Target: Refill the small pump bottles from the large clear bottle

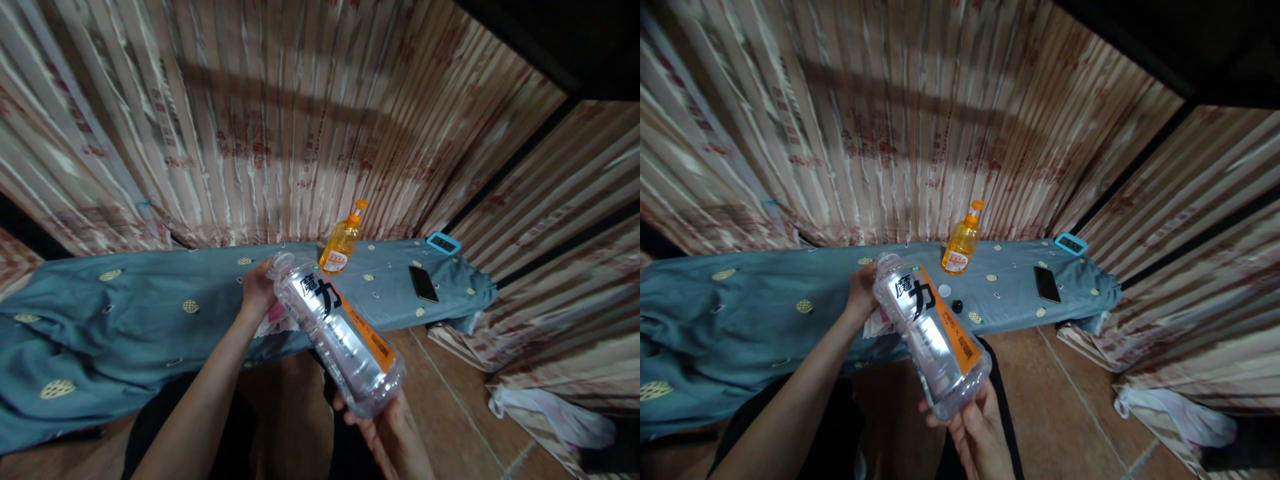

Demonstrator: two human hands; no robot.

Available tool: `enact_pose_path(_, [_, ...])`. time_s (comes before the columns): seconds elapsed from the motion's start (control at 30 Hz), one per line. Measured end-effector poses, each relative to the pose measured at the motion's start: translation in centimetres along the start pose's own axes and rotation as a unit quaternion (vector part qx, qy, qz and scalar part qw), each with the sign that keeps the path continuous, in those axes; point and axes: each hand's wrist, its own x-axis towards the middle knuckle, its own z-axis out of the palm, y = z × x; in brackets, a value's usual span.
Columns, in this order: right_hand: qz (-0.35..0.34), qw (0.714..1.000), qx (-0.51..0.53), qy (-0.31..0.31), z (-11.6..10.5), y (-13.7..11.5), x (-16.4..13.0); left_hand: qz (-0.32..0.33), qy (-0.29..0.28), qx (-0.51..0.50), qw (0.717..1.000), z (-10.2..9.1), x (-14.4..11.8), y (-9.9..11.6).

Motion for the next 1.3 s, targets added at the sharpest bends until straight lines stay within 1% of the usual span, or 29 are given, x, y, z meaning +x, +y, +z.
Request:
enact_pose_path(0.13, [-0.008,1.0,0.001,0.009,0.3,-0.2,0.0,0.002,0.005,-0.01,1.0,0.1,0.0,-0.1])
enact_pose_path(0.3, [-0.015,1.0,0.003,0.013,0.4,0.0,0.1,-0.009,-0.007,-0.004,1.0,0.1,0.0,-0.1])
enact_pose_path(0.47, [-0.017,0.999,0.009,0.041,0.4,0.0,0.1,-0.012,-0.007,0.013,1.0,0.0,-0.1,0.0])
enact_pose_path(0.67, [-0.016,0.999,-0.007,0.039,0.4,-0.2,0.2,-0.013,-0.009,0.015,1.0,-0.1,-0.1,0.3])
enact_pose_path(0.9, [-0.012,0.998,-0.024,0.05,0.5,-0.5,0.1,-0.034,-0.012,0.026,0.999,-0.2,-0.2,0.8])
enact_pose_path(1.17, [-0.011,0.998,-0.033,0.05,0.0,-0.2,0.2,-0.033,-0.022,0.02,0.999,-0.2,0.0,0.8])
enact_pose_path(1.3, [-0.016,0.998,-0.035,0.052,0.1,-0.3,0.3,-0.038,-0.02,0.021,0.999,-0.4,-0.1,1.0])
